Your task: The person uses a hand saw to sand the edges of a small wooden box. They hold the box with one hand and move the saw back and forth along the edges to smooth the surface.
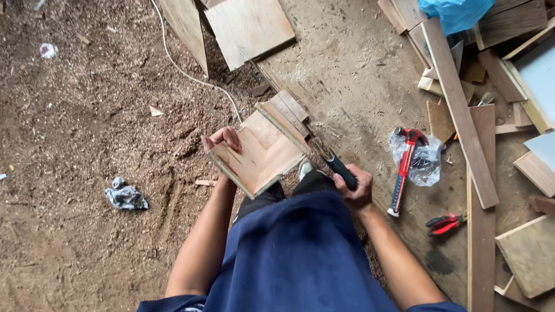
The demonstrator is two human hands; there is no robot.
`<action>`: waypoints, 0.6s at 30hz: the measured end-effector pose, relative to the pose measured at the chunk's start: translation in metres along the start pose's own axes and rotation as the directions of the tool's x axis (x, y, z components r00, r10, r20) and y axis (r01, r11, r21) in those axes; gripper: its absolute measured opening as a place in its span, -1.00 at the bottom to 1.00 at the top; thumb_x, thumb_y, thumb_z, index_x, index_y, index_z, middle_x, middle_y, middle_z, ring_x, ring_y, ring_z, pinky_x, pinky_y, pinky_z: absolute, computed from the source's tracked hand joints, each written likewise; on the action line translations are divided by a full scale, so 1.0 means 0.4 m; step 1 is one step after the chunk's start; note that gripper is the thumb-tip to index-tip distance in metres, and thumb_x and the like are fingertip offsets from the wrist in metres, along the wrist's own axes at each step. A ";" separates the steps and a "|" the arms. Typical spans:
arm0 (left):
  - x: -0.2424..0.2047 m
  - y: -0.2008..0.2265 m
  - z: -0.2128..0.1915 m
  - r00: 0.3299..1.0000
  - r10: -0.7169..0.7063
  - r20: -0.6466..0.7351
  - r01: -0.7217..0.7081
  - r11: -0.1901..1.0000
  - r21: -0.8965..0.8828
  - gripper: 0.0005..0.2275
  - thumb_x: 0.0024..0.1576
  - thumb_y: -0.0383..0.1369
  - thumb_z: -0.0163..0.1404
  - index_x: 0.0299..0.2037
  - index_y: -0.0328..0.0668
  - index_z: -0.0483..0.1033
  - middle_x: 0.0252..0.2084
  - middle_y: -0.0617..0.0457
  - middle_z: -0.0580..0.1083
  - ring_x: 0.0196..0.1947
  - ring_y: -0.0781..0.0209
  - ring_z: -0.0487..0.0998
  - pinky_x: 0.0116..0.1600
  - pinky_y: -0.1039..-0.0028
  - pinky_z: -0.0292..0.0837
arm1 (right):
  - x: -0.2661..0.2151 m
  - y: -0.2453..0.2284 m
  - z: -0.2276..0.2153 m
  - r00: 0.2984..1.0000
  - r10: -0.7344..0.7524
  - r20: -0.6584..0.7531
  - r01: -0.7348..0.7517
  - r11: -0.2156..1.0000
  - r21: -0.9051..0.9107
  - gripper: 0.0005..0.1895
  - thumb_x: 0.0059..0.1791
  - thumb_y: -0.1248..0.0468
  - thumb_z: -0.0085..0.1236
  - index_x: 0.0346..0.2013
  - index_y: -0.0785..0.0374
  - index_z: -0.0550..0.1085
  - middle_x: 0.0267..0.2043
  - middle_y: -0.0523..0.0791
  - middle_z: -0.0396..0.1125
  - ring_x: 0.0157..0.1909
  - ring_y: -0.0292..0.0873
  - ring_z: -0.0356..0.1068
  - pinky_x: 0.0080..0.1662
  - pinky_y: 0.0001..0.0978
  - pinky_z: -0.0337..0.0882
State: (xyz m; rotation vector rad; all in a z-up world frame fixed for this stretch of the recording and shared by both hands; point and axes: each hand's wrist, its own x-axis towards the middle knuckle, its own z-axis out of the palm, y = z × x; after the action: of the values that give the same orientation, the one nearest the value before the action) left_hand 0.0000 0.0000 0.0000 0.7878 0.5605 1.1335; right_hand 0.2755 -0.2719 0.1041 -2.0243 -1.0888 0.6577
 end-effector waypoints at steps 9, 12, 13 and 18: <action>-0.033 0.009 0.028 0.997 0.002 -0.083 0.004 0.997 0.072 -0.31 0.36 0.25 -0.46 -0.56 -0.18 0.31 -0.63 0.07 0.25 -0.60 0.22 0.25 -0.43 0.44 0.17 | 0.154 -0.011 -0.110 0.971 -0.216 0.103 0.206 0.973 0.104 -0.81 -0.08 0.21 0.16 -0.41 0.30 0.49 -0.65 -0.17 0.20 -0.58 -0.30 0.24 -0.43 -0.39 0.27; -0.072 0.018 0.073 0.971 -0.001 -0.240 0.021 0.996 0.081 -0.32 0.34 0.25 -0.54 -0.60 -0.10 0.27 -0.68 0.12 0.23 -0.71 0.29 0.21 -0.56 0.47 0.16 | 0.188 0.012 -0.120 0.959 -0.226 0.171 0.199 0.967 0.162 -0.82 -0.08 0.23 0.18 -0.46 0.29 0.47 -0.63 -0.15 0.22 -0.56 -0.27 0.24 -0.43 -0.38 0.27; -0.074 0.023 0.082 0.973 0.012 -0.230 0.005 0.997 0.072 -0.32 0.34 0.25 -0.52 -0.59 -0.12 0.28 -0.68 0.11 0.23 -0.70 0.28 0.23 -0.55 0.47 0.16 | 0.195 0.019 -0.119 0.957 -0.226 0.181 0.200 0.968 0.153 -0.82 -0.08 0.22 0.18 -0.44 0.30 0.48 -0.62 -0.15 0.22 -0.56 -0.27 0.25 -0.42 -0.38 0.28; -0.092 0.041 0.109 0.980 0.092 -0.178 -0.072 0.991 0.115 -0.31 0.30 0.26 -0.47 -0.56 -0.21 0.30 -0.66 0.03 0.26 -0.68 0.22 0.26 -0.54 0.45 0.16 | 0.192 0.050 -0.112 0.934 -0.292 0.207 0.253 0.947 0.198 -0.81 -0.07 0.23 0.15 -0.31 0.33 0.51 -0.54 -0.14 0.31 -0.50 -0.25 0.35 -0.36 -0.37 0.35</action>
State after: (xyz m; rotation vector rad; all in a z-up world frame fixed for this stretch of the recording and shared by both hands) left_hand 0.0104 -0.0425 0.0398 0.8103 0.7537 1.2681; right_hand 0.3562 -0.2300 0.1081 -1.6403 -1.3746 0.8251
